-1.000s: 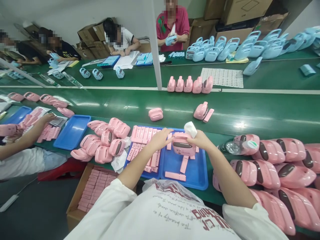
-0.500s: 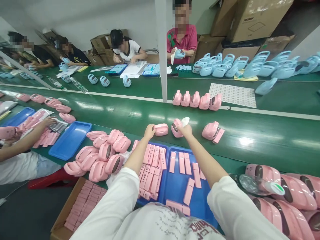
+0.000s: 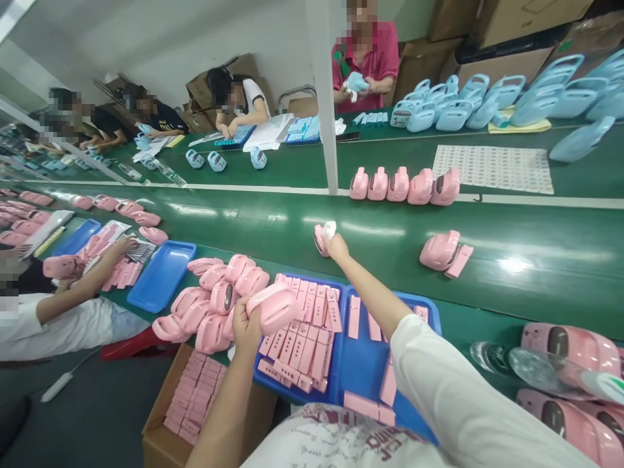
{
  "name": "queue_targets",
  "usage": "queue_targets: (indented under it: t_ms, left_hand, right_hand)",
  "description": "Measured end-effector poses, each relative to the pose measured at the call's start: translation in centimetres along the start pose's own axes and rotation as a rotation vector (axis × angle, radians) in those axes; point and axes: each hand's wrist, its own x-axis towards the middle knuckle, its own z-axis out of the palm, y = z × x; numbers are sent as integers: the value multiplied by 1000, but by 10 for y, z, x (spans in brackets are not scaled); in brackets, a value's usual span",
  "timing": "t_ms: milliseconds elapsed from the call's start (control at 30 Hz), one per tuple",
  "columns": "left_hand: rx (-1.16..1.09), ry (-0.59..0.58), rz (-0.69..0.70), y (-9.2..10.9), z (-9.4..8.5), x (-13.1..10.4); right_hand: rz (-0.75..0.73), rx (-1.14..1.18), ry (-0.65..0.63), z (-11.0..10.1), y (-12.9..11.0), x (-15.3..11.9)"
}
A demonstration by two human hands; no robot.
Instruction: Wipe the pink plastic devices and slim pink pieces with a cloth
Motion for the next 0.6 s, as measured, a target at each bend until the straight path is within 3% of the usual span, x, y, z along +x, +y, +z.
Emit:
queue_targets:
  t_ms: [133, 233, 400, 500, 600]
  left_hand:
    - [-17, -92, -6, 0, -23, -28]
    - [7, -109, -46, 2, -29, -40]
    - [-43, -97, -131, 11, -24, -52]
    - [-94, -68, -173, 17, -22, -58]
    - [-146, -35, -188, 21, -24, -64]
  right_hand:
    - [65, -37, 9, -23, 24, -28]
    - [117, -94, -71, -26, 52, -83]
    - [182, -159, -240, 13, 76, -178]
    - [209, -154, -239, 37, 73, -201]
    - [229, -101, -197, 47, 71, -203]
